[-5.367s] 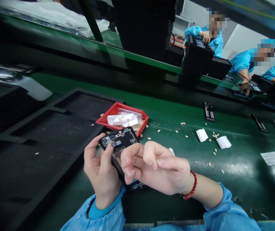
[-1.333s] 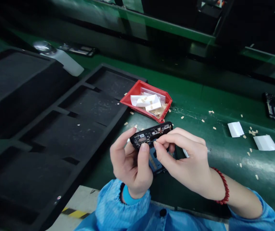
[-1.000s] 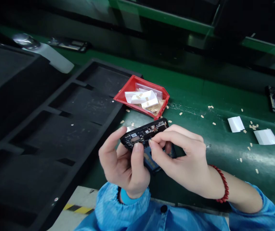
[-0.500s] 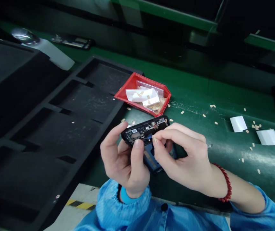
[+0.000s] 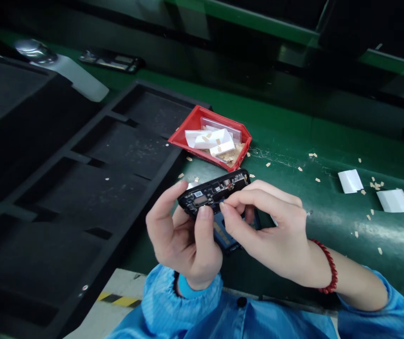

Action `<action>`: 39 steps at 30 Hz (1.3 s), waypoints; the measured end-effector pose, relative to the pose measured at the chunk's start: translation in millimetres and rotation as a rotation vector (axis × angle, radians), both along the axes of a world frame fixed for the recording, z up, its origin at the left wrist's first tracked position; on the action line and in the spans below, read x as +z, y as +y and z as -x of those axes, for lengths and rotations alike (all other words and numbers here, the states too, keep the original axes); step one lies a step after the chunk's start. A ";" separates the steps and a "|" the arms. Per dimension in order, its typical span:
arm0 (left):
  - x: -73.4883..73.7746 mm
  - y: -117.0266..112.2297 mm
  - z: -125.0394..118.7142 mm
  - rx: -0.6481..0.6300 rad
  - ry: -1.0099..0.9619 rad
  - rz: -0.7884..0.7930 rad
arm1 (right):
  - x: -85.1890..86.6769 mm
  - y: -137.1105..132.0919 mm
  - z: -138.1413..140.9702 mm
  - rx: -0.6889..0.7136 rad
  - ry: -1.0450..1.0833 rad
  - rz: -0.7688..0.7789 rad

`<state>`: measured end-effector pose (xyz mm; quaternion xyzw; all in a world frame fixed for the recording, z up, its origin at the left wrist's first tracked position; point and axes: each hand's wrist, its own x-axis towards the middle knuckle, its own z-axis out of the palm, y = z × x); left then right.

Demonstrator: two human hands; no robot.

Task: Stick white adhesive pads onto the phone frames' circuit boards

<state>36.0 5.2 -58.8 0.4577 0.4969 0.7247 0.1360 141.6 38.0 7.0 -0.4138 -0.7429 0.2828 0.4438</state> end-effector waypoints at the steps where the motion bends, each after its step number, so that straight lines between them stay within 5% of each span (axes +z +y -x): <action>1: 0.1 -0.1 0.0 0.001 -0.001 0.003 | 0.2 -0.3 0.2 -0.008 0.002 0.007; 39: 5.4 2.8 -2.6 0.078 0.051 -0.002 | 8.9 -1.1 -5.3 -0.019 -0.066 0.074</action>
